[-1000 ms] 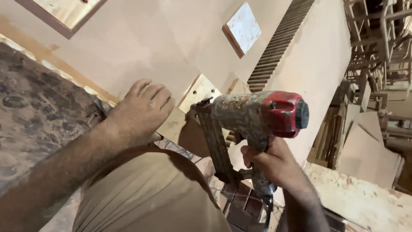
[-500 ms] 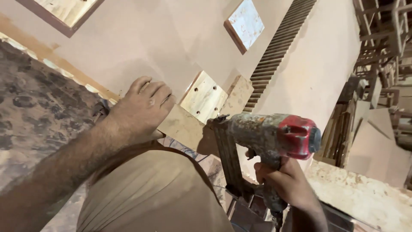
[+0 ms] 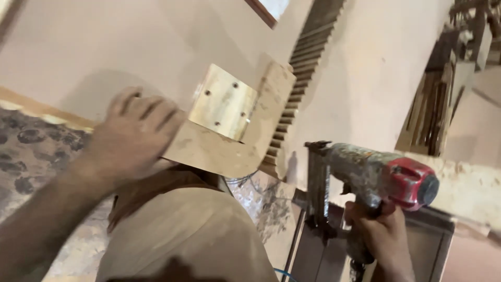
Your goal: Using a pneumatic nail gun to attach wooden blocks and decorative components to boards in a manufacturing environment.
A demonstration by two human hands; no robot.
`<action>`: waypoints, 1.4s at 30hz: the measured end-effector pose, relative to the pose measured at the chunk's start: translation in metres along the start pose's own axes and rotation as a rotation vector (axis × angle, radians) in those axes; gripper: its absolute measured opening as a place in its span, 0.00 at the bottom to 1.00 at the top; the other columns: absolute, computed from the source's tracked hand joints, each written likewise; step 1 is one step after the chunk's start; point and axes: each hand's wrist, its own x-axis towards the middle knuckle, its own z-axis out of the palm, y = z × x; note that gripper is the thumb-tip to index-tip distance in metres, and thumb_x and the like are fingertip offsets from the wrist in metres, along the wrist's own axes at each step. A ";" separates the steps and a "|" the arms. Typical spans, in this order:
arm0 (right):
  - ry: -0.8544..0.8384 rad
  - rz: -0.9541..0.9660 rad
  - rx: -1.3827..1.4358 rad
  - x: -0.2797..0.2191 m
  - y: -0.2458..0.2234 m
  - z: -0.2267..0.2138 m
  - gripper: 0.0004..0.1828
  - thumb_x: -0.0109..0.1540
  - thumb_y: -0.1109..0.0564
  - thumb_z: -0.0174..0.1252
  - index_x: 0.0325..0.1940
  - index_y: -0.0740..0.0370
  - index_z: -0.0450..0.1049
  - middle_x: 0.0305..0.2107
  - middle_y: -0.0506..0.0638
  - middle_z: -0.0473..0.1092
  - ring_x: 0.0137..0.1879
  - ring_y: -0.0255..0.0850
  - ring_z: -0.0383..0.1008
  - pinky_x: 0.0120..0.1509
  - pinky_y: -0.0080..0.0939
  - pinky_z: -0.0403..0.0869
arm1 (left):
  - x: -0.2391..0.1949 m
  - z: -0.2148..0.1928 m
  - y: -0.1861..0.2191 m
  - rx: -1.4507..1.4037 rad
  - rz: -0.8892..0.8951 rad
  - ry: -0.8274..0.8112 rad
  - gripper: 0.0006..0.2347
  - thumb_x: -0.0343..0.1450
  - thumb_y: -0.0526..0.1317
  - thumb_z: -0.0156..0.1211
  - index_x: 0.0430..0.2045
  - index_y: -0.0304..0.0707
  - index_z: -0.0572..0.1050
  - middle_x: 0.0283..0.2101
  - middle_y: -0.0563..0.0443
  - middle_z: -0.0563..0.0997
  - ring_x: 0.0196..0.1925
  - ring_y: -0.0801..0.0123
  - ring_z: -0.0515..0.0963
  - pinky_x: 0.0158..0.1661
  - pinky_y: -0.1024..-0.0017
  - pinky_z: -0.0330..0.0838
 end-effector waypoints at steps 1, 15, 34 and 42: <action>0.080 -0.039 0.010 -0.004 0.008 -0.006 0.14 0.56 0.68 0.61 0.47 0.65 0.75 0.30 0.47 0.74 0.34 0.33 0.73 0.35 0.36 0.73 | -0.001 0.006 0.001 0.060 -0.005 0.009 0.36 0.61 0.59 0.64 0.62 0.43 0.66 0.59 0.47 0.71 0.65 0.59 0.67 0.69 0.46 0.52; 0.333 -0.127 -0.700 0.055 0.217 -0.096 0.22 0.63 0.55 0.64 0.59 0.62 0.70 0.45 0.64 0.74 0.48 0.63 0.76 0.51 0.58 0.73 | 0.013 -0.039 0.138 0.286 -0.088 -0.006 0.46 0.50 0.72 0.63 0.61 0.51 0.66 0.58 0.51 0.72 0.65 0.60 0.70 0.72 0.49 0.55; -0.021 -0.995 -0.770 0.106 0.172 -0.023 0.57 0.48 0.38 0.72 0.72 0.67 0.55 0.69 0.70 0.55 0.76 0.60 0.51 0.76 0.69 0.51 | 0.126 -0.127 0.298 0.288 0.166 -0.314 0.37 0.59 0.52 0.73 0.64 0.43 0.65 0.65 0.48 0.67 0.70 0.55 0.62 0.71 0.47 0.38; -0.089 -1.239 -0.872 0.090 0.164 0.002 0.40 0.53 0.60 0.62 0.70 0.58 0.60 0.65 0.59 0.60 0.73 0.53 0.55 0.75 0.71 0.47 | 0.131 -0.132 0.287 0.400 0.232 -0.308 0.33 0.63 0.43 0.69 0.66 0.50 0.64 0.73 0.50 0.60 0.75 0.57 0.53 0.71 0.44 0.28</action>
